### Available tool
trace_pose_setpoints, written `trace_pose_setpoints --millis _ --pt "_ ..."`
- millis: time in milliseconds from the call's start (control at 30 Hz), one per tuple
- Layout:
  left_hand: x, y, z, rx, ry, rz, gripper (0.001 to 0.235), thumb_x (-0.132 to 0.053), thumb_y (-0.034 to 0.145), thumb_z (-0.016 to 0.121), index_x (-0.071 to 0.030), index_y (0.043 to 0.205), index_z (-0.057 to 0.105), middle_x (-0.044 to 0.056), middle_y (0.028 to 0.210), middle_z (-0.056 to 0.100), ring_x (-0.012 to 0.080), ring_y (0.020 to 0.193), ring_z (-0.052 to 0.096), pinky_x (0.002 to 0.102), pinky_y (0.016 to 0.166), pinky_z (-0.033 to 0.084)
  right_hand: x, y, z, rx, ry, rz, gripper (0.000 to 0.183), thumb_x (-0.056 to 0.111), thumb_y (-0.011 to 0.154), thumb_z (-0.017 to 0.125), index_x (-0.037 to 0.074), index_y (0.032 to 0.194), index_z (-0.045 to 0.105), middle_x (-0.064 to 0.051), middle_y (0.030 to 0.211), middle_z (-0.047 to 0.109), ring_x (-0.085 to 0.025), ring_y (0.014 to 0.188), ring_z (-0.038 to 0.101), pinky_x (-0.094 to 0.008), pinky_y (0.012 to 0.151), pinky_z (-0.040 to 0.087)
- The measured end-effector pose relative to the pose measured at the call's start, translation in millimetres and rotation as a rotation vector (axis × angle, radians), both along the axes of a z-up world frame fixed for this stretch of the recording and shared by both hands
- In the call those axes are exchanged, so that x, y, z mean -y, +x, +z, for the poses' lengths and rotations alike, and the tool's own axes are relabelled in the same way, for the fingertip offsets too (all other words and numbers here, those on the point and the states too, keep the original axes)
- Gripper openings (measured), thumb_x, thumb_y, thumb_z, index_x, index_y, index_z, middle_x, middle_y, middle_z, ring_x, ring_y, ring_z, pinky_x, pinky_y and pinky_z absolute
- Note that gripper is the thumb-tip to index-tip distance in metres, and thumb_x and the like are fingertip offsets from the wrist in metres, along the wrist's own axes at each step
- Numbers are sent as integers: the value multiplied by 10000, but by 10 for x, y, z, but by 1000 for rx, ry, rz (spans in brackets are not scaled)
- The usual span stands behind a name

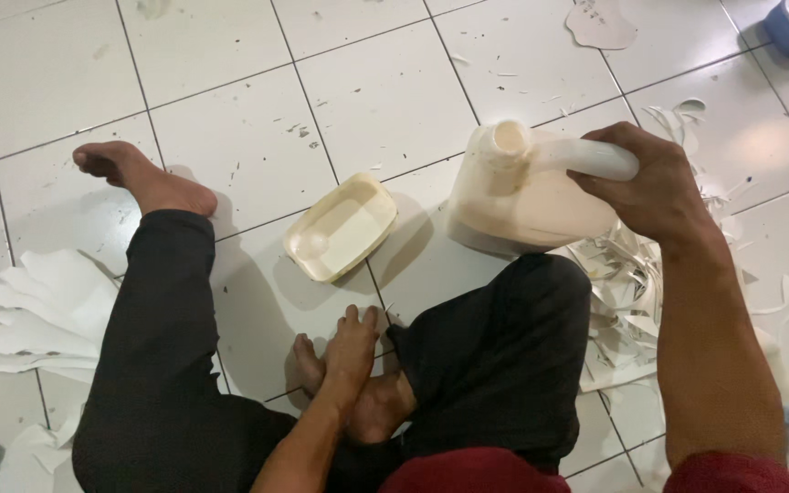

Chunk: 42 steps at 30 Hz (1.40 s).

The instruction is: The person pours a white liquid from a plastic bottle into a beige container. They then use yellow-handled scissors to cut a white sheet into smaller pieces. Finally, they fold the cut pieces by hand and place them into the container.

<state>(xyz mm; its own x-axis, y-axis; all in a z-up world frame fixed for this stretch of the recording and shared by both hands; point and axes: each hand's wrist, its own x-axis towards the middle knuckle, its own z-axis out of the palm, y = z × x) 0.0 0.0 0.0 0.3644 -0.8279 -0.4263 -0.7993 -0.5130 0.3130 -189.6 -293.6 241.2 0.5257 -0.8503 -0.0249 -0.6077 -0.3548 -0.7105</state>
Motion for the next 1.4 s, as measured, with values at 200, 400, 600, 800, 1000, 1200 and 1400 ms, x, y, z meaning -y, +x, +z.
trace_pose_setpoints --millis 200,400,600,800,1000,1200,1400 --pt "233 -54 531 -190 -149 206 461 -216 865 501 -109 1300 389 157 1129 438 382 953 518 506 703 484 84 -169 -76 -19 2 -15 248 172 757 733 94 970 632 -22 856 602 -128 793 517 -267 651 402" --pt "962 -141 1863 -321 -685 363 469 -325 837 590 -101 1239 498 51 1104 496 181 799 530 345 768 471 99 -179 -72 19 -31 56 250 153 773 735 62 978 625 -54 874 622 -145 790 539 -270 631 407" --pt "1762 -197 2414 -298 -974 -90 421 -219 900 574 -72 1271 442 93 1137 439 212 919 526 353 767 510 121 -230 -103 56 18 32 242 129 762 743 74 965 625 -43 853 620 -137 775 537 -263 635 411" --pt "2149 -149 2422 -137 -857 -316 408 -230 904 571 -51 1262 488 147 1049 503 324 936 629 389 711 585 179 -256 -229 145 -111 83 324 38 713 719 51 1027 638 -209 964 642 -466 960 591 -567 846 418" --pt "2140 -197 2469 -54 -721 -321 393 -176 846 625 -120 1225 541 134 1073 542 309 937 617 427 685 567 175 -246 -202 130 -130 109 317 36 717 714 38 1023 631 -216 967 644 -479 961 588 -572 846 418" --pt "2136 -92 2579 -168 -673 -402 519 -194 782 682 -167 1274 521 205 1197 519 402 1001 571 472 762 515 202 -267 -223 141 -126 114 323 35 720 716 46 1031 631 -217 968 641 -476 966 587 -576 849 420" --pt "2223 -145 2388 -335 -739 -137 626 -500 807 604 -43 1221 498 191 1117 471 370 947 587 435 774 514 179 -263 -151 108 -97 110 312 69 735 722 44 1031 627 -235 976 635 -488 951 586 -590 847 421"
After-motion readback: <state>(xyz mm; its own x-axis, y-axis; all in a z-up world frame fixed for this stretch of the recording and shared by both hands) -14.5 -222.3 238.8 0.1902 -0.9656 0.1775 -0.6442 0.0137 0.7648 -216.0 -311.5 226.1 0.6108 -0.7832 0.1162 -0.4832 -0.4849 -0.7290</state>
